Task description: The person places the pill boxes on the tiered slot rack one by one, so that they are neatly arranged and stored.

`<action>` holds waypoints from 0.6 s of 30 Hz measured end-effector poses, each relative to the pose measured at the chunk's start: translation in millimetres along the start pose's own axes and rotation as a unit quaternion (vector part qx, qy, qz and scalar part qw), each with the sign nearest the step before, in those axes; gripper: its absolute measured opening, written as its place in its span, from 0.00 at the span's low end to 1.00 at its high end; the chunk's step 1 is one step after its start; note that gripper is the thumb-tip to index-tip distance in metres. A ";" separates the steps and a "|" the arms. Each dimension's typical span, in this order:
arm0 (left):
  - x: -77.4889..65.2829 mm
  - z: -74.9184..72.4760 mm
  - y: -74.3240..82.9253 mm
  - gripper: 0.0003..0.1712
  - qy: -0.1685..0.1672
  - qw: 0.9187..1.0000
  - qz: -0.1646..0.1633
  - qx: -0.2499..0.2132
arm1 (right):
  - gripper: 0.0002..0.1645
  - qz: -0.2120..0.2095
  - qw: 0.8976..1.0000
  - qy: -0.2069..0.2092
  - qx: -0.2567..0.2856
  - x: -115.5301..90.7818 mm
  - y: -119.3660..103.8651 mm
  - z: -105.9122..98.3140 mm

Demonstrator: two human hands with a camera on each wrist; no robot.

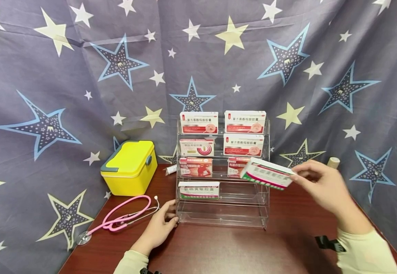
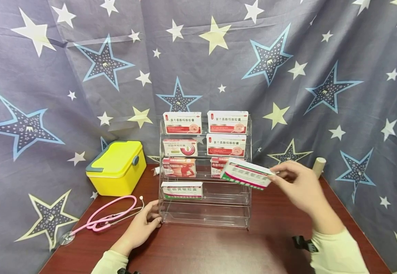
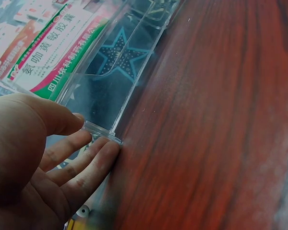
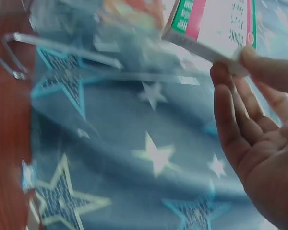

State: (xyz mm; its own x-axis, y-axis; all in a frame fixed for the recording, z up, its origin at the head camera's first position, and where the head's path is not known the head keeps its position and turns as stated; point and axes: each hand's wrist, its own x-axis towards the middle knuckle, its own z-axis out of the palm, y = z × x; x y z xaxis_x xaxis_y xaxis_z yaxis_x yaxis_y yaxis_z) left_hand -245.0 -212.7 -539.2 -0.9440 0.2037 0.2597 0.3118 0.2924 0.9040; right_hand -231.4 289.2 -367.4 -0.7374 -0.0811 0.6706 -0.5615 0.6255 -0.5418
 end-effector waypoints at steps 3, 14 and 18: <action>0.0 -0.4 -0.1 0.33 0.002 1.000 -0.001 0.006 | 0.13 -0.015 1.000 -0.013 0.008 6.8 -3.1 28.1; 0.2 0.6 2.6 0.33 0.006 1.000 -0.003 0.012 | 0.15 -0.055 0.998 0.009 -0.030 1.5 3.9 76.2; 0.0 0.1 2.2 0.34 0.005 1.000 -0.007 0.006 | 0.14 -0.060 0.997 0.005 -0.045 -2.2 7.2 83.6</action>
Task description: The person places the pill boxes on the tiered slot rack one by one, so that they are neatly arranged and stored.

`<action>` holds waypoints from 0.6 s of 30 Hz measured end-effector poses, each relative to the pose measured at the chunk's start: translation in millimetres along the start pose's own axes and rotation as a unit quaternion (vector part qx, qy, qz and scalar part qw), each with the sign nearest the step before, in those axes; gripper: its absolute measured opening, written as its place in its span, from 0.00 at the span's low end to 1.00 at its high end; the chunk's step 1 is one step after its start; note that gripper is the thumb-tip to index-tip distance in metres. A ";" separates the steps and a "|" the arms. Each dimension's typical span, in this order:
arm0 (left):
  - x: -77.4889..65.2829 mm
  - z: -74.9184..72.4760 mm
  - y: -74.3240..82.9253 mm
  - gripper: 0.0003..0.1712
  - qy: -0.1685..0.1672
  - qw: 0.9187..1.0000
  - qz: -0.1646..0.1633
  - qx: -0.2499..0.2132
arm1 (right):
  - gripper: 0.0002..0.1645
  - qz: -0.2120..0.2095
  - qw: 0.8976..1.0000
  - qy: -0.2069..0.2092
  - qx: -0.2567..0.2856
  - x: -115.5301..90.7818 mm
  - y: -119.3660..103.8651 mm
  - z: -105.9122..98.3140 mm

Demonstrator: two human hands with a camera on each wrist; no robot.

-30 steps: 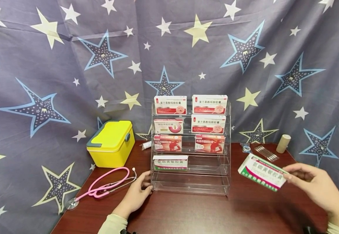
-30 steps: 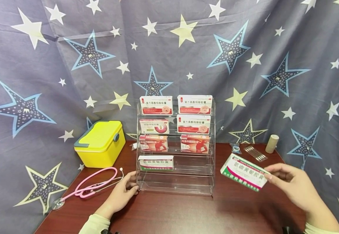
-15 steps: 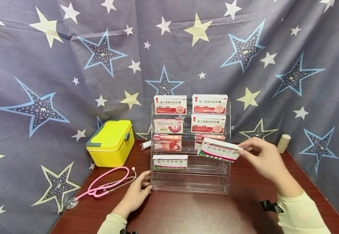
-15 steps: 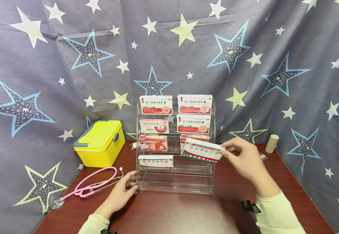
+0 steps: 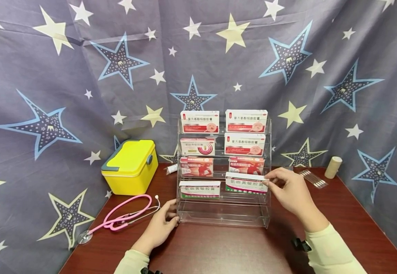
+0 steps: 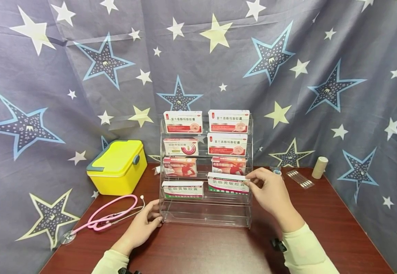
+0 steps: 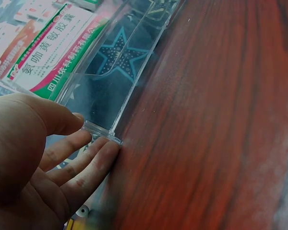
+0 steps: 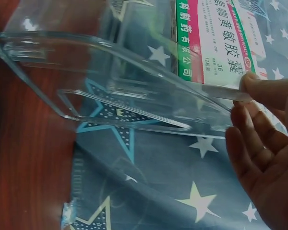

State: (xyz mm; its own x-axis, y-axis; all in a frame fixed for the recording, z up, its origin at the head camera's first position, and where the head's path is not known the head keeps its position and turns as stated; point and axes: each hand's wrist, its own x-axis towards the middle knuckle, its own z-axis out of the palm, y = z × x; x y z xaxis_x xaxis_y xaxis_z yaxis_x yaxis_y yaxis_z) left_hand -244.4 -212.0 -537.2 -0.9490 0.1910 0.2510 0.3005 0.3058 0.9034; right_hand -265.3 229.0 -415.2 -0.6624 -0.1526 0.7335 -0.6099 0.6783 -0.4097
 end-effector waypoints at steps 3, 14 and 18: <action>-0.5 -0.3 0.6 0.34 -0.002 1.000 -0.002 -0.003 | 0.14 -0.004 1.000 0.000 -0.018 -3.3 2.2 5.9; -0.3 -0.2 0.7 0.33 -0.003 1.000 0.001 -0.004 | 0.13 -0.029 0.998 -0.005 -0.048 -8.7 4.6 13.6; 0.1 -0.4 0.2 0.33 -0.004 1.000 0.001 -0.005 | 0.13 -0.034 0.998 -0.005 -0.055 -10.9 5.6 14.8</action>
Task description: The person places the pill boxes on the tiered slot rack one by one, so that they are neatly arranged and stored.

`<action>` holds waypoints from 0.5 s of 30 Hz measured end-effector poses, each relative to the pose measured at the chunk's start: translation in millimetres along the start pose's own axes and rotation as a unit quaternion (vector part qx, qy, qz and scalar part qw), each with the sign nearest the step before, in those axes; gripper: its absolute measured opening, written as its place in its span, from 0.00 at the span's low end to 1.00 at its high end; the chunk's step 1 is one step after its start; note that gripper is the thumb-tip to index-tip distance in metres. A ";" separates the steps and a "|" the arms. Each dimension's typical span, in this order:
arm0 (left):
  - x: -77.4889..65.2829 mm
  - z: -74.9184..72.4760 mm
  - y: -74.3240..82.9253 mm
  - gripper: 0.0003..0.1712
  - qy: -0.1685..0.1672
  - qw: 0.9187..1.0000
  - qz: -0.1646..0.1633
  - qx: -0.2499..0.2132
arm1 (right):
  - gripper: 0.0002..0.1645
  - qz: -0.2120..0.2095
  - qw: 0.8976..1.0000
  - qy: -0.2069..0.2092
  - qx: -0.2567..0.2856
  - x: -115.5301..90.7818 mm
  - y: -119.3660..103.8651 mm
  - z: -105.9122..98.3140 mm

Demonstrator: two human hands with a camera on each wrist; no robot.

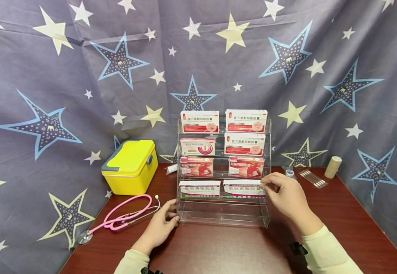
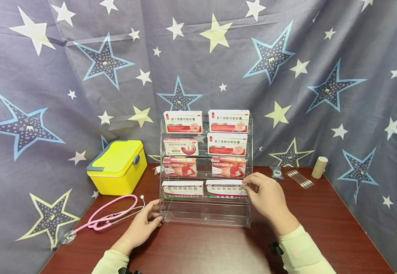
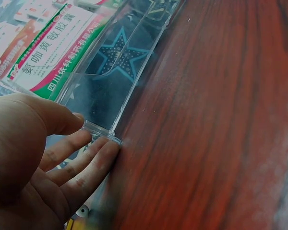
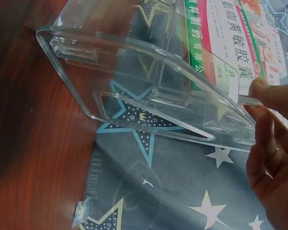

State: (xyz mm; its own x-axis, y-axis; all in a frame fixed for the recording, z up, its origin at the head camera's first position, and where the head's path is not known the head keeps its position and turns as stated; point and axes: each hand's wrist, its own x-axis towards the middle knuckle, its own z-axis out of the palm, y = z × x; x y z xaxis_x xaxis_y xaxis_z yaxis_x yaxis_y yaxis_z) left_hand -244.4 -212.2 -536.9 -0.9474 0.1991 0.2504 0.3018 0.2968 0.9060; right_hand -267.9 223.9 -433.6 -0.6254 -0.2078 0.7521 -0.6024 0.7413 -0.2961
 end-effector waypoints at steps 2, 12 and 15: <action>0.8 -0.1 0.1 0.33 0.000 1.000 0.002 0.001 | 0.13 -0.004 1.000 0.003 0.001 -0.3 -0.1 0.8; 1.3 -0.1 -1.9 0.33 -0.002 1.000 0.011 0.011 | 0.15 -0.029 0.998 -0.013 -0.048 -5.3 -0.5 1.3; 1.3 0.1 -1.9 0.33 -0.001 1.000 0.007 0.003 | 0.14 -0.045 0.996 -0.021 -0.070 -6.2 -0.3 0.3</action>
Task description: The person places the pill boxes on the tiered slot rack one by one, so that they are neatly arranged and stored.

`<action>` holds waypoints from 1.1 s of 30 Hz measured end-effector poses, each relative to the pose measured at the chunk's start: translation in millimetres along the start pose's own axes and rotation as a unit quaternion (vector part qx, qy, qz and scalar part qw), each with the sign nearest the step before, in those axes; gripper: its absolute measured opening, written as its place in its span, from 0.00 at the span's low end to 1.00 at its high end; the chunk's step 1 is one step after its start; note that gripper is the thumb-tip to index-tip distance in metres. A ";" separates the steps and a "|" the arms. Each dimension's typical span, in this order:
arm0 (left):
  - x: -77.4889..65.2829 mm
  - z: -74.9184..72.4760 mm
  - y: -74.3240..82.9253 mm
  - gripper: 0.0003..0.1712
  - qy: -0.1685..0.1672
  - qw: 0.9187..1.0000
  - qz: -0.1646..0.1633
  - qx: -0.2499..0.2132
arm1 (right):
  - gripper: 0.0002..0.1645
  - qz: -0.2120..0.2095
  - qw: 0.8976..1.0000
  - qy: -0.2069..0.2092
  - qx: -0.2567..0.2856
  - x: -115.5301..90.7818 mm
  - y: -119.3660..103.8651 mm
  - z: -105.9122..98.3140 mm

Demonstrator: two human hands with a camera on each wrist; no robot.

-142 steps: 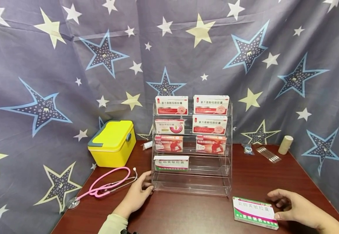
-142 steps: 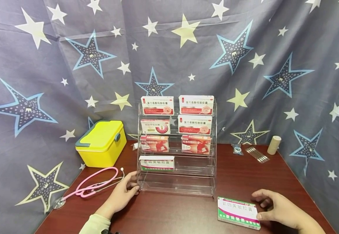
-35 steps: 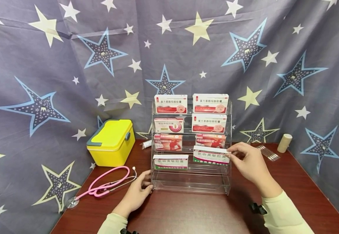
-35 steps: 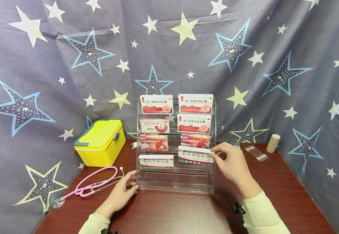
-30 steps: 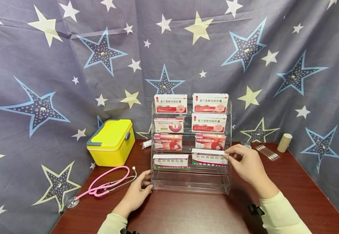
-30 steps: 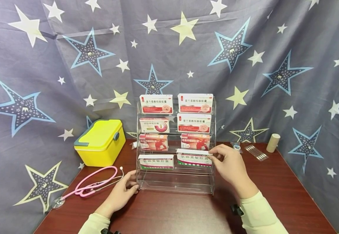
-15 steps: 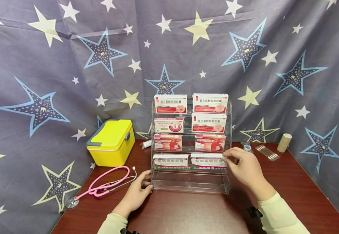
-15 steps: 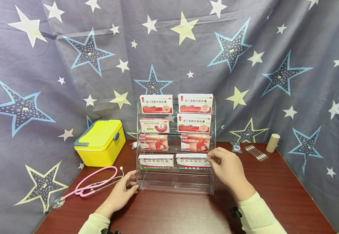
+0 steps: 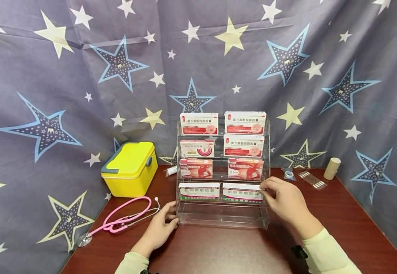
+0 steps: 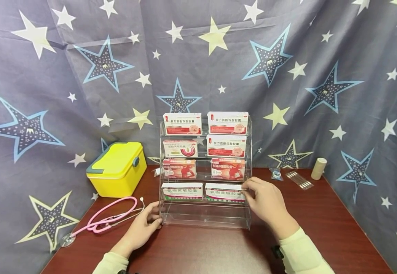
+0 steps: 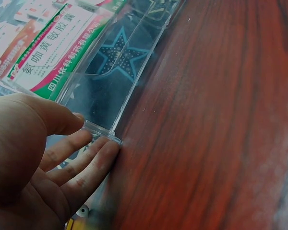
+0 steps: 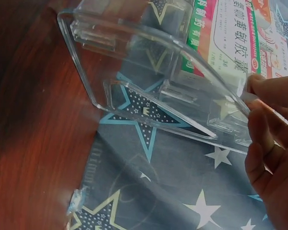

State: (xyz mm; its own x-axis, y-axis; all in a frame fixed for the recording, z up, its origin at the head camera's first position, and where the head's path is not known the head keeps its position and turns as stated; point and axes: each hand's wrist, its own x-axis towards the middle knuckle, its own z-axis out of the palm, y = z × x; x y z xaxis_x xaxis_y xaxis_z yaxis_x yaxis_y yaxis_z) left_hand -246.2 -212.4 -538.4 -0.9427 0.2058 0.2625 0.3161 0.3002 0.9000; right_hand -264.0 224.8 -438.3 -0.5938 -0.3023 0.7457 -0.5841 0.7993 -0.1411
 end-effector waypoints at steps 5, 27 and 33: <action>-1.4 -1.2 -0.3 0.33 0.005 1.000 -0.006 -0.006 | 0.12 -0.021 1.000 -0.008 -0.015 1.4 -0.5 0.8; -0.3 -1.1 -2.0 0.33 0.003 1.000 -0.002 -0.008 | 0.11 -0.031 0.999 -0.008 -0.004 1.9 0.6 -1.1; 1.1 -1.4 -2.1 0.34 0.009 1.000 0.004 0.010 | 0.12 -0.023 1.000 0.002 0.011 -0.4 1.1 -4.7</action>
State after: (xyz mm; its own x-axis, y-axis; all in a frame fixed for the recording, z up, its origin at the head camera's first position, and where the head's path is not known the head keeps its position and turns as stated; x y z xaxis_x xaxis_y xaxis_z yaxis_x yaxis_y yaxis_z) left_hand -248.0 -214.1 -539.5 -0.9419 0.1921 0.2755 0.3253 0.3175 0.8907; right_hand -261.8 228.2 -435.7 -0.5640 -0.3354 0.7546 -0.6227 0.7729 -0.1220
